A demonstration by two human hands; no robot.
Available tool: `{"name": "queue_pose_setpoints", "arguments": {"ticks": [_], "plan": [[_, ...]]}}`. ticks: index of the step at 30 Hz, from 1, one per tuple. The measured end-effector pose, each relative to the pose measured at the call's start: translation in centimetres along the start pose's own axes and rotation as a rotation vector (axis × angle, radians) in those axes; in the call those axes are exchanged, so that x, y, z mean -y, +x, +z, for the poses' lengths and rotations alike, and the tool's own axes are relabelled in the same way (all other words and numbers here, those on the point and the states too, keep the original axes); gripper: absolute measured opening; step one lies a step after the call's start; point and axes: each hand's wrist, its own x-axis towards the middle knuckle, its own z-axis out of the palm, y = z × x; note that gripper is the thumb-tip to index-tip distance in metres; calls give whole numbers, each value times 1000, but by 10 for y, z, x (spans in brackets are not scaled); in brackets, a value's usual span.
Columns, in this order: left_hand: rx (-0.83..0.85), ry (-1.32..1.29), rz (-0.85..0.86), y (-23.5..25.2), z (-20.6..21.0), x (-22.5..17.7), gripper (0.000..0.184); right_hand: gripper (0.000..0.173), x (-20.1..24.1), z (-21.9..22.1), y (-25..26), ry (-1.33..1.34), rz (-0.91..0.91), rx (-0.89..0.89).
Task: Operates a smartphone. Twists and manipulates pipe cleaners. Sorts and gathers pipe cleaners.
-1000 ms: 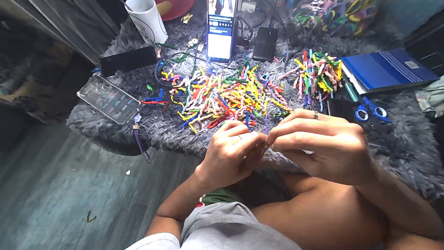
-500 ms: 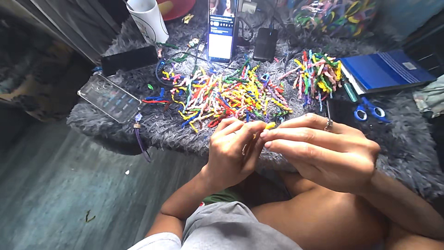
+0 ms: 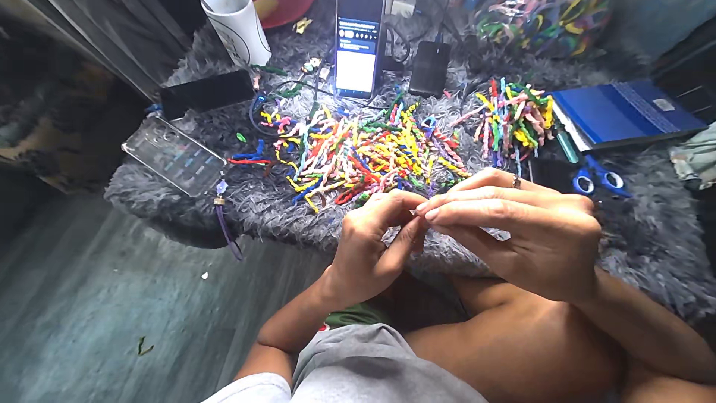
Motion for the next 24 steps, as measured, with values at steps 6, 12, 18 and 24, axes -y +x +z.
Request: {"name": "queue_pose_setpoints", "arguments": {"ticks": [6,12,18,24], "plan": [[57,-421,-87,-1,-1,-1,15,9,-4,-6,-1,139,-51,-24],[130,-640,77,-3,-3,1,16,12,-7,-7,1,487,142,-35],[362,-244,82,5,-16,2,17,6,-10,-13,0,489,123,62],[230,354,31,7,-13,2,17,12,0,-10,-3,-108,-140,75]]}}
